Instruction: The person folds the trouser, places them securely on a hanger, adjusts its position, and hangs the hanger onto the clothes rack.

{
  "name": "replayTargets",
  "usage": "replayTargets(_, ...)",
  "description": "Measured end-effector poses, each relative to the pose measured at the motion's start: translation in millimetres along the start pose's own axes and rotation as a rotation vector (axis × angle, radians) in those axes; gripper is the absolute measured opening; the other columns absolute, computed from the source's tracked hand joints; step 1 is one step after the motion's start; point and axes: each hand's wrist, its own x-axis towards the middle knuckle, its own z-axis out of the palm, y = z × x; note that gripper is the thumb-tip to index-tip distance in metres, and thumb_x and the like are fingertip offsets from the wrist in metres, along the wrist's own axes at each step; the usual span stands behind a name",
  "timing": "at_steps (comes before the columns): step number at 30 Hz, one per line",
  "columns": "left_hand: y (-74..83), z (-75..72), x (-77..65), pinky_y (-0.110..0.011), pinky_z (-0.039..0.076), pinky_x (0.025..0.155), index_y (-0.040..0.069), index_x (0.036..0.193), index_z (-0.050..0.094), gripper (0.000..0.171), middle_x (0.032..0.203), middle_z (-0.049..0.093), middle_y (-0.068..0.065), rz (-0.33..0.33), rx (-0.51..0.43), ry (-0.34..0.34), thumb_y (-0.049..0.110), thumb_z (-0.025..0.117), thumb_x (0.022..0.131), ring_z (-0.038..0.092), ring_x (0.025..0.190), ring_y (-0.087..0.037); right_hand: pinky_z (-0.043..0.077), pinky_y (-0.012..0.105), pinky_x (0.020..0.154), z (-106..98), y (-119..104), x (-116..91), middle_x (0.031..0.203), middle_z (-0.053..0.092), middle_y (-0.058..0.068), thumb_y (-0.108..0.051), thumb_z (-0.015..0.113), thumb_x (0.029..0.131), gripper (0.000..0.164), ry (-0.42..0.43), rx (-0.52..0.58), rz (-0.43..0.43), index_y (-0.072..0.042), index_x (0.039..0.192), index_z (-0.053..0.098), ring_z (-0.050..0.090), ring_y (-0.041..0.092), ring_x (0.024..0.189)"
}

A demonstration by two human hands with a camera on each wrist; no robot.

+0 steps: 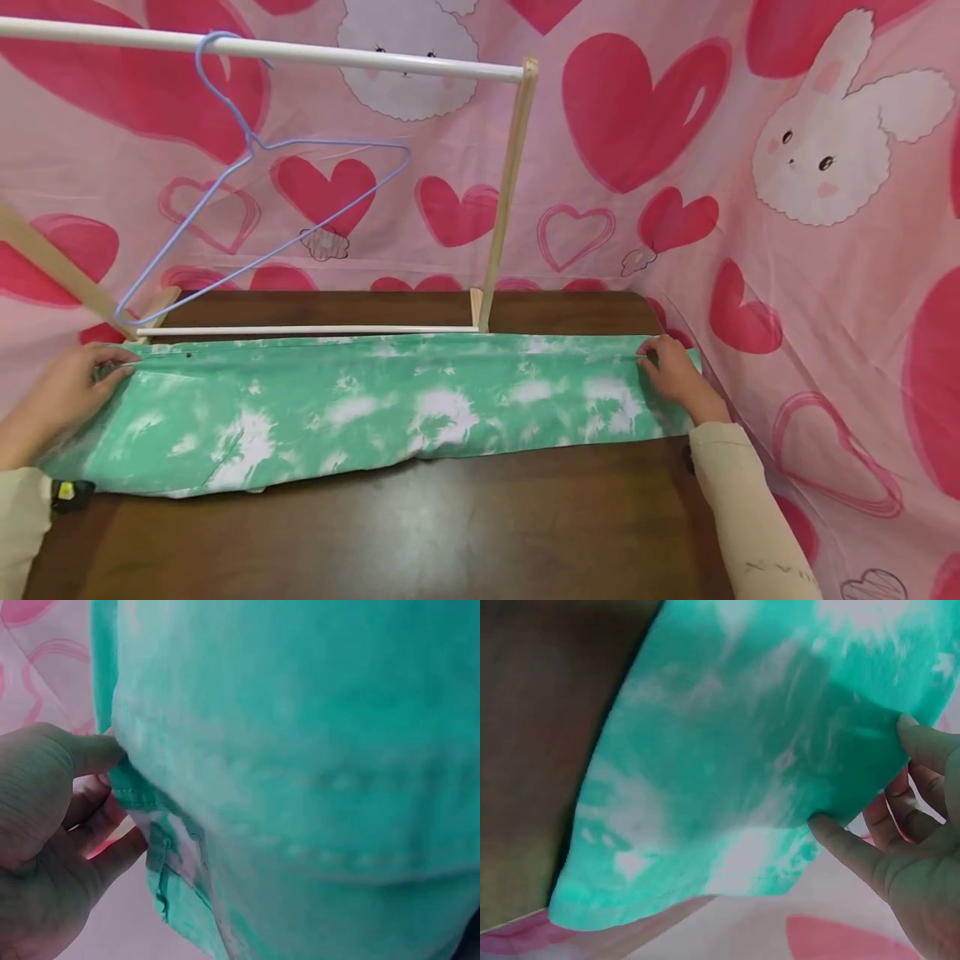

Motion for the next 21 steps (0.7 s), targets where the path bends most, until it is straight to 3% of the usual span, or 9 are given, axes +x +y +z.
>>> replayTargets(2,-1.0,2.8,3.2,-0.034,0.039,0.065,-0.009,0.092,0.072,0.017,0.090,0.065,-0.029,-0.004,0.000,0.010,-0.016,0.074,0.077,0.059,0.075,-0.033,0.050,0.060,0.082,-2,-2,3,0.089,0.064,0.022,0.008,0.072,0.087,0.007,0.012,0.008,0.005,0.008,0.092,0.066,0.060,0.042,0.087)
replayTargets(4,-3.4,7.8,5.3,-0.041,0.040,0.066,-0.010,0.092,0.071,0.016,0.090,0.064,-0.031,-0.004,0.002,0.012,-0.016,0.073,0.078,0.059,0.079,-0.044,0.049,0.060,0.082,-1,-2,7,0.090,0.063,0.024,0.008,0.071,0.088,0.007,0.009,0.010,0.013,0.009,0.093,0.066,0.060,0.043,0.088)
replayTargets(9,-10.5,23.3,4.4,-0.055,0.044,0.070,-0.010,0.090,0.071,0.013,0.088,0.068,-0.030,-0.011,-0.016,-0.032,-0.016,0.069,0.079,0.061,0.086,-0.051,0.048,0.060,0.084,7,0,14,0.093,0.063,0.025,0.006,0.069,0.090,0.007,-0.027,0.005,0.039,0.010,0.096,0.067,0.059,0.043,0.090)
replayTargets(14,-7.9,31.0,-0.7,-0.065,0.047,0.080,-0.013,0.100,0.070,0.018,0.099,0.067,-0.037,-0.067,-0.024,-0.171,-0.012,0.064,0.082,0.060,0.096,-0.060,0.047,0.061,0.084,16,9,16,0.094,0.064,0.028,0.009,0.065,0.090,0.010,-0.080,-0.006,0.033,0.012,0.099,0.068,0.058,0.046,0.091)
replayTargets(17,-3.1,31.1,-2.8,-0.069,0.045,0.084,-0.015,0.107,0.066,0.024,0.106,0.063,-0.042,-0.099,-0.018,-0.231,-0.008,0.063,0.084,0.056,0.101,-0.064,0.046,0.064,0.087,16,16,14,0.098,0.066,0.032,0.009,0.064,0.088,0.016,-0.103,-0.058,0.020,0.014,0.102,0.069,0.058,0.051,0.095)
replayTargets(21,0.9,32.5,-4.5,-0.070,0.045,0.085,-0.017,0.110,0.064,0.027,0.108,0.062,-0.043,-0.108,-0.016,-0.251,-0.009,0.061,0.085,0.056,0.101,-0.064,0.046,0.066,0.091,11,30,8,0.099,0.069,0.033,0.006,0.068,0.083,0.021,-0.095,-0.154,0.026,0.015,0.102,0.069,0.060,0.053,0.096)
